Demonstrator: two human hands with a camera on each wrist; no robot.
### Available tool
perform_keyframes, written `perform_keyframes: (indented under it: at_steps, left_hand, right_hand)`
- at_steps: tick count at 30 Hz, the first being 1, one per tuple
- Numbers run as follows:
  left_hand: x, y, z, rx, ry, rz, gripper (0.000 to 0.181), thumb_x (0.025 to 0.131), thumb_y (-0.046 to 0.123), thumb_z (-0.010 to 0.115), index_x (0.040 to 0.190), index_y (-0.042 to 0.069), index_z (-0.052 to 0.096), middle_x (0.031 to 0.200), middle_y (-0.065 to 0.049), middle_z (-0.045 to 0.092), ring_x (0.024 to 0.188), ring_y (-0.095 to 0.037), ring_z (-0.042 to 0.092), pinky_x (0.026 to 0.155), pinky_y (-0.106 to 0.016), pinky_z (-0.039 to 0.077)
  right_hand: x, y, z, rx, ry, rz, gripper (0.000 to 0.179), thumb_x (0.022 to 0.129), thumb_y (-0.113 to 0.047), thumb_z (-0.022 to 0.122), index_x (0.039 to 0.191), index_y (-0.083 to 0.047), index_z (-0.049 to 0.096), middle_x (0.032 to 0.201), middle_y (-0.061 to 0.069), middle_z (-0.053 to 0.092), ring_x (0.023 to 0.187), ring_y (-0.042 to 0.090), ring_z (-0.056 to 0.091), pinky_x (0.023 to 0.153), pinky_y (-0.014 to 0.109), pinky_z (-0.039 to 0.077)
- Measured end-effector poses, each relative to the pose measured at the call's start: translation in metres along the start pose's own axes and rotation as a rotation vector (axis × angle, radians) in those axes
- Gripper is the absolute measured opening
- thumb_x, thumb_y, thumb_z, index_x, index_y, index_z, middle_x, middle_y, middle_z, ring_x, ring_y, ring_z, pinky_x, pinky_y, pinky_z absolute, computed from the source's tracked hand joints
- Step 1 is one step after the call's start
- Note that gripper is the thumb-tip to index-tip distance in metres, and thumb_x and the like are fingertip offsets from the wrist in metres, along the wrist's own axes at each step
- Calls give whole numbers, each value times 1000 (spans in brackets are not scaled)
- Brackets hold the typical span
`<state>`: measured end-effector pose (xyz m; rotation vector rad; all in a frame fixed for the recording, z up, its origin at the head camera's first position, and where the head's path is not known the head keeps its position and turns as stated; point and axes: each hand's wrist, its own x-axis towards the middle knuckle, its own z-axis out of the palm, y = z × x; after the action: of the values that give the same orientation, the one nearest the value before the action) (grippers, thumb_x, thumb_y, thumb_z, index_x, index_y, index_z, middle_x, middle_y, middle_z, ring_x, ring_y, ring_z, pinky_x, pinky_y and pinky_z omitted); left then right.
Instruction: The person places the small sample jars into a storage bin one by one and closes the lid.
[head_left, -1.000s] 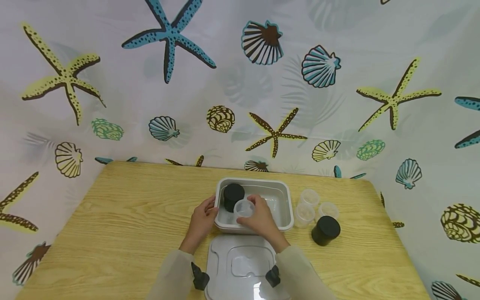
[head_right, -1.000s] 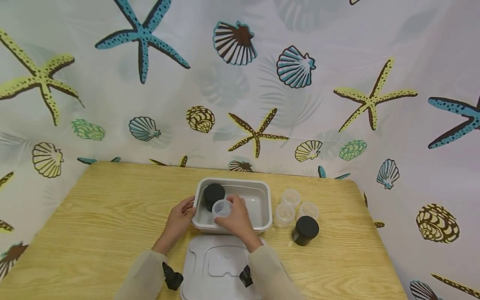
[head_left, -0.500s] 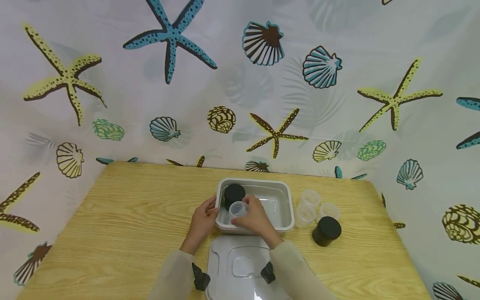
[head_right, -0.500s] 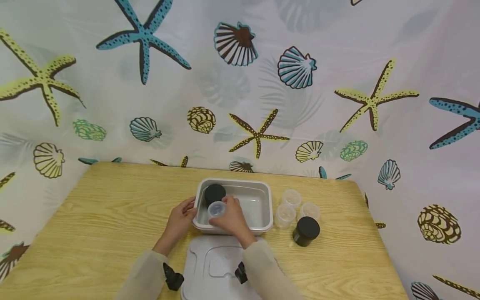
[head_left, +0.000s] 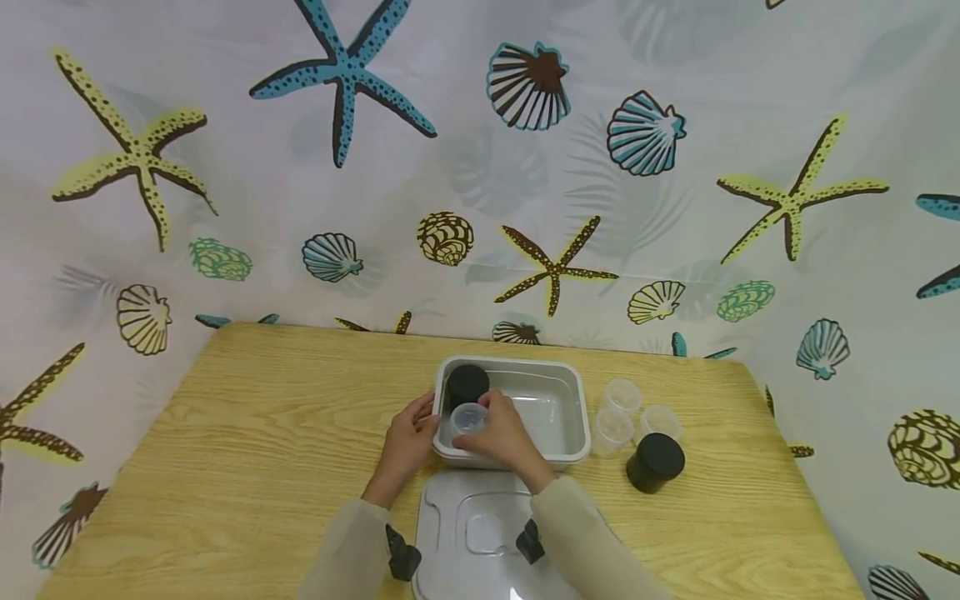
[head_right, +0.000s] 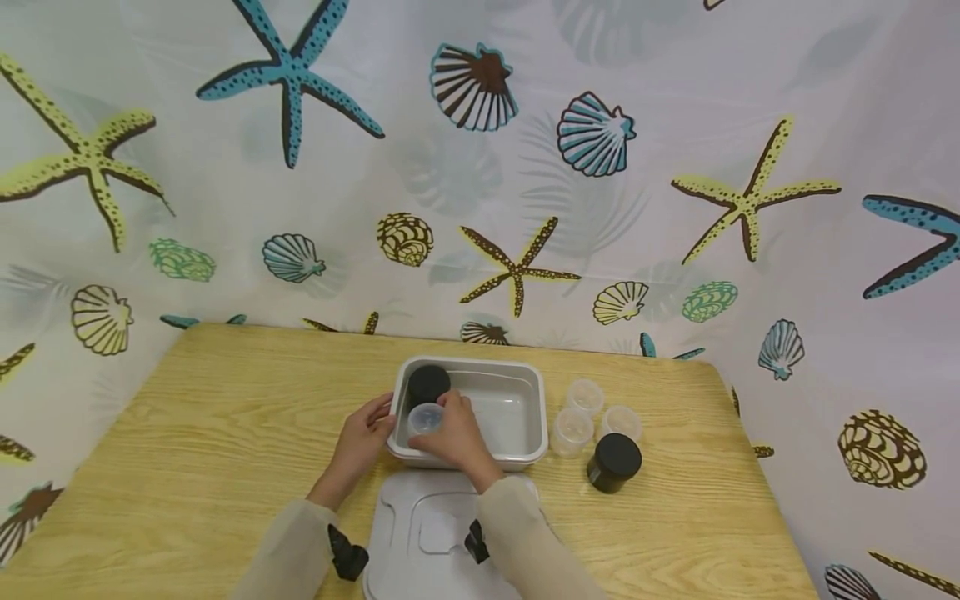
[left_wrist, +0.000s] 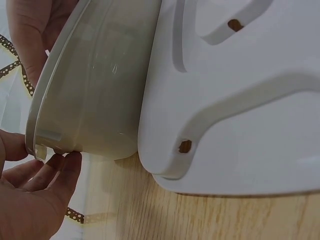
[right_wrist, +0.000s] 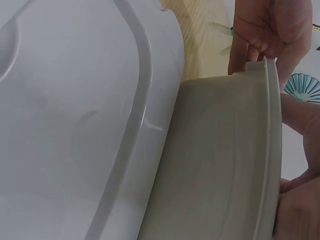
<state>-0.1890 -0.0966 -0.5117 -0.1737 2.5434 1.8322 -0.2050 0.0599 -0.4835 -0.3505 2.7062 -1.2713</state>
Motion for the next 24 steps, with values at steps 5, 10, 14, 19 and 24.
perform_keyframes:
  at_steps: [5, 10, 14, 19, 24]
  left_hand:
    - [-1, 2, 0, 6, -2, -3, 44, 96, 3, 49, 139, -2, 44, 130, -26, 56, 116, -38, 58, 98, -47, 48]
    - [-1, 2, 0, 11, 5, 9, 44, 95, 3, 50, 138, -1, 45, 129, -26, 57, 115, -38, 59, 97, -47, 48]
    - [-1, 1, -1, 8, 3, 7, 44, 95, 4, 50, 139, -1, 45, 129, -26, 57, 115, -38, 58, 96, -47, 48]
    - [0, -1, -1, 6, 1, 28, 44, 95, 2, 49, 138, -3, 45, 128, -27, 56, 115, -40, 58, 96, -47, 49]
    - [0, -2, -1, 3, 4, 31, 44, 95, 3, 50, 139, -2, 45, 128, -26, 57, 116, -39, 58, 97, -47, 48]
  right_hand:
    - [2, -1, 2, -31, -7, -3, 61, 68, -22, 85, 110, 2, 48, 104, 15, 54, 95, 26, 52, 86, 41, 47]
    - [4, -1, 3, -34, -24, 3, 61, 68, -21, 85, 110, 2, 47, 105, 15, 54, 96, 26, 51, 86, 41, 47]
    - [5, -2, 5, -40, -35, 8, 60, 68, -20, 85, 109, 1, 47, 104, 15, 54, 96, 25, 51, 86, 40, 47]
    - [6, -3, 6, -73, -37, -1, 59, 67, -19, 85, 107, 3, 48, 101, 15, 54, 94, 26, 52, 84, 40, 47]
    - [6, -4, 7, -81, -32, 2, 59, 67, -19, 86, 107, 3, 49, 101, 15, 54, 94, 26, 52, 85, 41, 47]
